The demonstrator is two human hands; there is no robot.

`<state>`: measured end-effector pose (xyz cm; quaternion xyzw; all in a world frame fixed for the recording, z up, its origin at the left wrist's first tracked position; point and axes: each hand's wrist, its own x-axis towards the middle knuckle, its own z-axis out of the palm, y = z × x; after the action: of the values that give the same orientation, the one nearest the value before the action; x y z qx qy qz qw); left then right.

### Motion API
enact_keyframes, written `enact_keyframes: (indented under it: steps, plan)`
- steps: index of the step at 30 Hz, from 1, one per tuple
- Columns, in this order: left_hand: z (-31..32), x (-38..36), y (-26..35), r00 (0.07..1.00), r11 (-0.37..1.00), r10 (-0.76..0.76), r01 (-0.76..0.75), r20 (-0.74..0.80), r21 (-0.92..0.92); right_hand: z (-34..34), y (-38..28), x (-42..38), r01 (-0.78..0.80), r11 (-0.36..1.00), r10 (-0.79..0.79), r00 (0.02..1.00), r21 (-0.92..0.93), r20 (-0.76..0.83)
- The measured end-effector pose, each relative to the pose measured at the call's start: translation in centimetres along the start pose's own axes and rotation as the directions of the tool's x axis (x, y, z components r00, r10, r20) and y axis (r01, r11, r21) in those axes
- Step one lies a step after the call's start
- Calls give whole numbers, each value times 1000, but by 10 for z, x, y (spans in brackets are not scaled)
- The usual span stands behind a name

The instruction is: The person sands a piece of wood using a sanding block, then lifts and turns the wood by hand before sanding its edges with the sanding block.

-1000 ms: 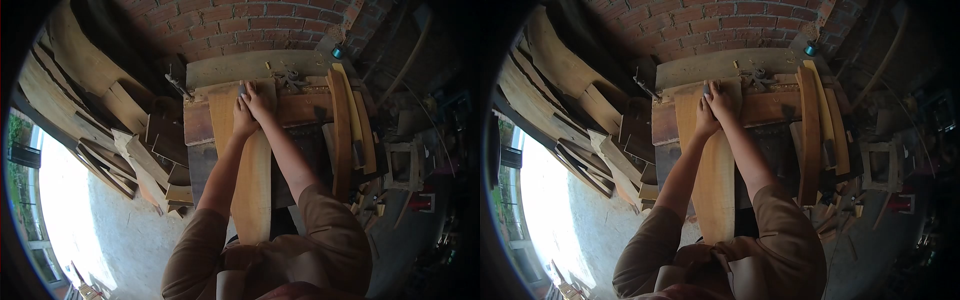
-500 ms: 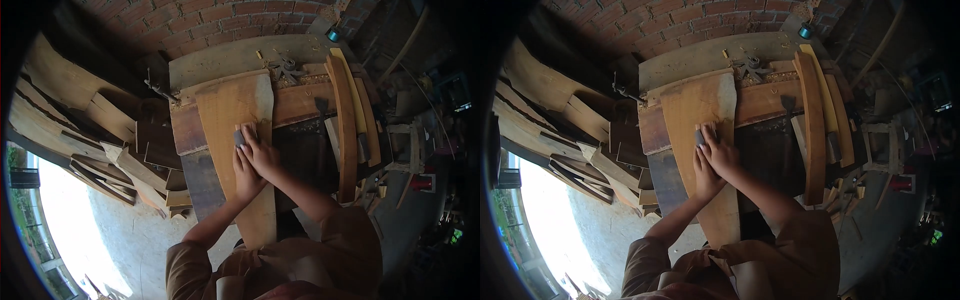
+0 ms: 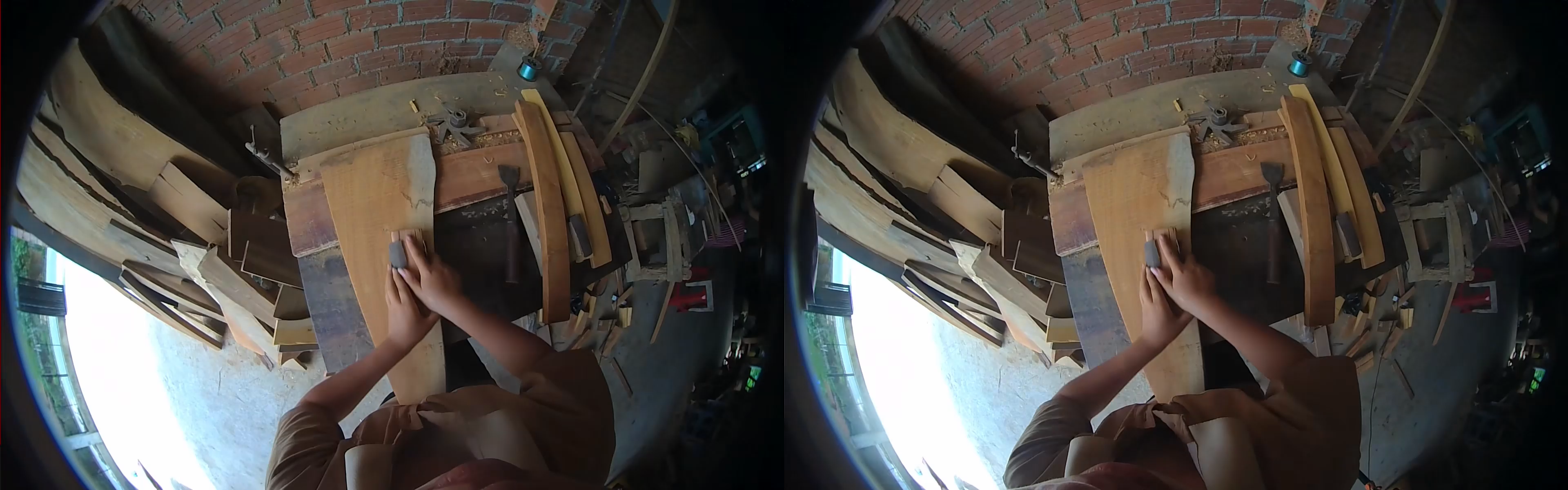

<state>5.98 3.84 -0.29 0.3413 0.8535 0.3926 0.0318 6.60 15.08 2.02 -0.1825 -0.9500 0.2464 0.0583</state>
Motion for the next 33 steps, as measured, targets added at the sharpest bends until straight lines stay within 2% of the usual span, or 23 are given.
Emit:
enact_keyframes:
  steps: [1, 3, 4, 6, 8, 9, 11, 12, 13, 14, 15, 17, 19, 20, 22, 23, 24, 25, 26, 28, 29, 31, 33]
  plan:
    - [2, -38, 14, 1000, 1000, -16, 15, -9, -6, -3, -5, -41, -17, 999, 18, 998, -32, 55]
    - [4, -81, 32, 1000, 993, 8, -11, 28, 114, -7, -10, -87, -11, 1000, 12, 996, -19, 83]
    - [5, -79, 29, 999, 993, 6, -10, 34, 118, -5, -9, -84, -15, 1000, 16, 996, -13, 86]
    - [4, -67, 22, 999, 1000, -9, 9, 45, 2, -5, -9, -69, -11, 999, 12, 999, -41, 34]
    - [1, -20, 11, 996, 999, 17, -19, 86, 30, 1, -1, -26, 21, 997, -24, 999, -75, -47]
    - [4, 9, 2, 999, 999, 32, -32, 30, -6, 3, 1, 5, -10, 994, 2, 997, -109, -79]
    - [12, 85, -16, 989, 990, 132, -128, -61, 66, -2, 9, 81, -31, 997, 24, 995, -66, -97]
    - [15, 129, -27, 991, 988, 128, -124, -42, 89, 2, 20, 126, -30, 997, 21, 993, -77, -118]
    - [10, 172, -35, 994, 994, 105, -104, -20, 36, 3, 27, 171, -73, 997, 77, 988, 36, -132]
    - [3, 215, -42, 997, 999, 48, -47, 61, -12, -16, 23, 203, -133, 985, 140, 988, 106, -60]
    - [2, 247, -49, 995, 996, 56, -61, 80, 66, -17, 24, 232, -116, 988, 124, 989, 102, -76]
    - [-2, 267, -46, 997, 997, 19, -24, 73, 70, -25, 22, 256, -92, 991, 102, 989, 94, -109]
    - [5, 252, -49, 1000, 999, -10, 10, -17, 41, -23, 22, 243, -70, 987, 76, 997, 145, -32]
    - [13, 235, -49, 999, 999, 1, 1, -48, 42, -17, 23, 225, -84, 987, 91, 995, 139, -44]
    - [14, 168, -28, 999, 1000, 19, -19, -47, 2, -6, 21, 162, -90, 989, 99, 992, 117, -76]
    - [21, 125, -24, 998, 997, 39, -36, -40, 68, -9, 19, 118, -60, 996, 62, 997, 72, -34]
    - [26, 77, -18, 998, 994, 41, -37, -44, 98, -6, 15, 69, -22, 993, 31, 997, 113, -74]
    - [18, 31, 2, 1000, 996, 27, -28, 7, 82, -5, 10, 22, -44, 996, 46, 999, 79, -22]
    - [15, -12, 14, 997, 999, -16, 13, 69, 52, 1, 8, -22, -51, 998, 52, 998, 25, -38]
    - [12, -71, 32, 994, 999, -51, 52, 94, -13, -6, 0, -82, -107, 994, 105, 993, 38, 51]
    - [14, -77, 30, 994, 999, 8, -11, 113, 30, -5, -1, -82, -122, 991, 119, 991, 47, 53]
    - [8, -59, 35, 981, 990, 28, -55, 194, 131, -6, 2, -77, -119, 992, 121, 991, 41, -55]
    - [5, -13, 25, 987, 998, 61, -59, 150, -19, -8, 11, -36, -151, 987, 156, 983, 54, -94]
